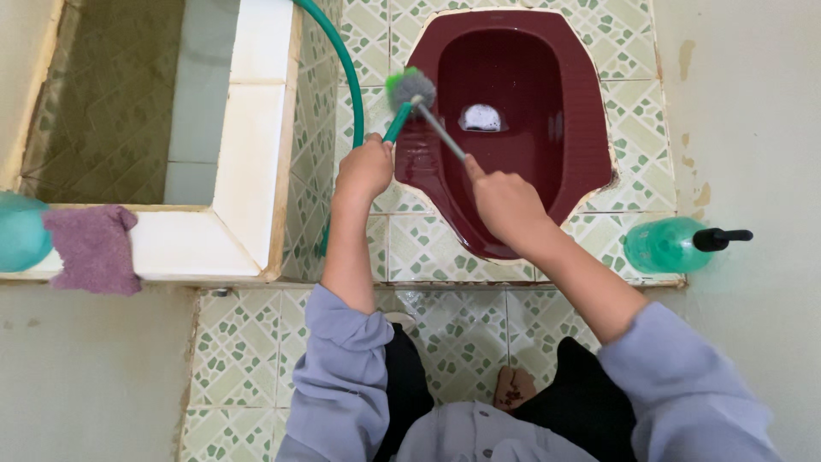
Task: The person scrubs the floor and wall near a squat toilet using a hand brush and water from a hose. Then the person scrubs the inside of the squat toilet bowl with a long-handled brush while rinsing with the hose.
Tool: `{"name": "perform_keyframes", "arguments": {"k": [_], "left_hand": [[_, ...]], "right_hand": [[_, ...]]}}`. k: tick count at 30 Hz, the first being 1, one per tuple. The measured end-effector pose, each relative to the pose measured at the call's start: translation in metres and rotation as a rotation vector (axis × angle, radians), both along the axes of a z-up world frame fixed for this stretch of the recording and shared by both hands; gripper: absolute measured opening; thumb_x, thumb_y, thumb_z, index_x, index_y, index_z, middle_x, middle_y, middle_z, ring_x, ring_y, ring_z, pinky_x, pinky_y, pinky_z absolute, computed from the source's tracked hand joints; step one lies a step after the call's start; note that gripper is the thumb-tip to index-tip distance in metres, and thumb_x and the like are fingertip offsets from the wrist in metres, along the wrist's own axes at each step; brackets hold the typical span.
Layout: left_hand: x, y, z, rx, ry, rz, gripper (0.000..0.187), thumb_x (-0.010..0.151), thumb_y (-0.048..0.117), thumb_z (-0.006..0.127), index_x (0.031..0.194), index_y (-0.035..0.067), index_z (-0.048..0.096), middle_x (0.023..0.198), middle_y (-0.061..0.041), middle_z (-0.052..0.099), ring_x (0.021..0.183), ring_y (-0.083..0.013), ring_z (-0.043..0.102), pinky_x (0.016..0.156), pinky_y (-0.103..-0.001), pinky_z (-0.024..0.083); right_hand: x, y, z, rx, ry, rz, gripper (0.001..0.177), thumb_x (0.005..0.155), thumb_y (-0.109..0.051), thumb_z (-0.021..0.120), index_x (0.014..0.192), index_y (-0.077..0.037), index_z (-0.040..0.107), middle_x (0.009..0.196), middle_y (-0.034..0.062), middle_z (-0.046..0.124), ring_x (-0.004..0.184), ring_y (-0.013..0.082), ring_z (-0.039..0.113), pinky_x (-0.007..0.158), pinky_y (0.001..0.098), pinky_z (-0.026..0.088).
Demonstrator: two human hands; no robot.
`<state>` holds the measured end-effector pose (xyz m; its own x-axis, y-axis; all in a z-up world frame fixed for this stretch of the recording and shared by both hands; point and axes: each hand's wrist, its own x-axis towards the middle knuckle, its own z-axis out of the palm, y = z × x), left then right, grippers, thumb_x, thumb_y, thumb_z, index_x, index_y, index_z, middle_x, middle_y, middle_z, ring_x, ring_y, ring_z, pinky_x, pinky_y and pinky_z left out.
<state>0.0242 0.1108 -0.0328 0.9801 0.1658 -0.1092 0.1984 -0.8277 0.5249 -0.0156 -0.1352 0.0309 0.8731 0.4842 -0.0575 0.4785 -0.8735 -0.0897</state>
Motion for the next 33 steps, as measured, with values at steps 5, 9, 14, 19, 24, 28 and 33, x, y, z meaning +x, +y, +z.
{"name": "perform_keyframes", "arguments": {"k": [5, 9, 14, 19, 24, 28, 33], "left_hand": [[0.003, 0.001, 0.003, -0.004, 0.036, 0.008, 0.037, 0.106, 0.033, 0.042, 0.115, 0.002, 0.061, 0.105, -0.029, 0.071, 0.103, -0.0496, 0.066, 0.093, -0.059, 0.048], [0.002, -0.002, 0.0, 0.002, 0.049, -0.011, 0.037, 0.106, 0.032, 0.041, 0.116, 0.003, 0.061, 0.107, -0.028, 0.071, 0.104, -0.0491, 0.066, 0.094, -0.059, 0.048], [0.001, -0.005, 0.004, 0.006, 0.057, 0.01, 0.038, 0.107, 0.034, 0.04, 0.116, 0.002, 0.061, 0.109, -0.027, 0.071, 0.106, -0.0483, 0.066, 0.095, -0.058, 0.048], [-0.005, 0.002, 0.007, -0.006, 0.079, 0.05, 0.038, 0.106, 0.034, 0.04, 0.118, 0.004, 0.06, 0.107, -0.029, 0.07, 0.105, -0.0498, 0.065, 0.094, -0.059, 0.048], [0.005, 0.009, -0.001, -0.019, 0.034, 0.051, 0.038, 0.105, 0.034, 0.042, 0.117, 0.003, 0.06, 0.105, -0.03, 0.07, 0.103, -0.0505, 0.065, 0.094, -0.059, 0.048], [0.012, 0.008, -0.013, -0.046, -0.002, 0.048, 0.04, 0.106, 0.033, 0.041, 0.116, -0.001, 0.06, 0.105, -0.031, 0.071, 0.103, -0.05, 0.066, 0.095, -0.058, 0.048], [0.022, 0.005, -0.015, -0.213, -0.028, 0.084, 0.041, 0.101, 0.03, 0.044, 0.121, -0.003, 0.058, 0.11, -0.034, 0.068, 0.106, -0.0505, 0.065, 0.097, -0.055, 0.048]], "right_hand": [[-0.082, -0.037, 0.032, -0.136, 0.017, 0.168, 0.075, 0.081, -0.002, 0.056, 0.155, -0.005, 0.042, 0.063, 0.0145, 0.069, 0.056, 0.0318, 0.071, 0.053, 0.0439, 0.059], [-0.072, -0.037, 0.026, -0.111, -0.019, 0.123, 0.07, 0.084, -0.002, 0.057, 0.153, -0.003, 0.044, 0.064, 0.0148, 0.068, 0.056, 0.0314, 0.071, 0.05, 0.0435, 0.058], [0.004, 0.01, 0.002, -0.052, -0.111, 0.039, 0.064, 0.091, -0.001, 0.055, 0.154, -0.002, 0.044, 0.071, 0.0166, 0.07, 0.062, 0.0331, 0.072, 0.051, 0.0446, 0.058], [-0.035, 0.0, 0.012, -0.084, -0.002, 0.143, 0.072, 0.085, -0.001, 0.057, 0.156, -0.001, 0.039, 0.071, 0.0157, 0.07, 0.062, 0.0307, 0.072, 0.051, 0.0422, 0.058], [-0.079, -0.021, 0.024, -0.172, -0.044, 0.207, 0.07, 0.085, -0.005, 0.058, 0.153, -0.007, 0.046, 0.065, 0.0126, 0.069, 0.056, 0.0271, 0.072, 0.048, 0.0405, 0.058], [-0.025, 0.008, 0.013, -0.089, -0.208, 0.151, 0.062, 0.086, -0.006, 0.057, 0.148, -0.008, 0.052, 0.065, 0.0119, 0.068, 0.057, 0.0285, 0.07, 0.047, 0.0427, 0.057], [0.015, 0.036, 0.004, -0.061, -0.231, 0.119, 0.059, 0.091, -0.006, 0.055, 0.149, -0.004, 0.052, 0.067, 0.0126, 0.069, 0.058, 0.0285, 0.071, 0.048, 0.0415, 0.057]]}}
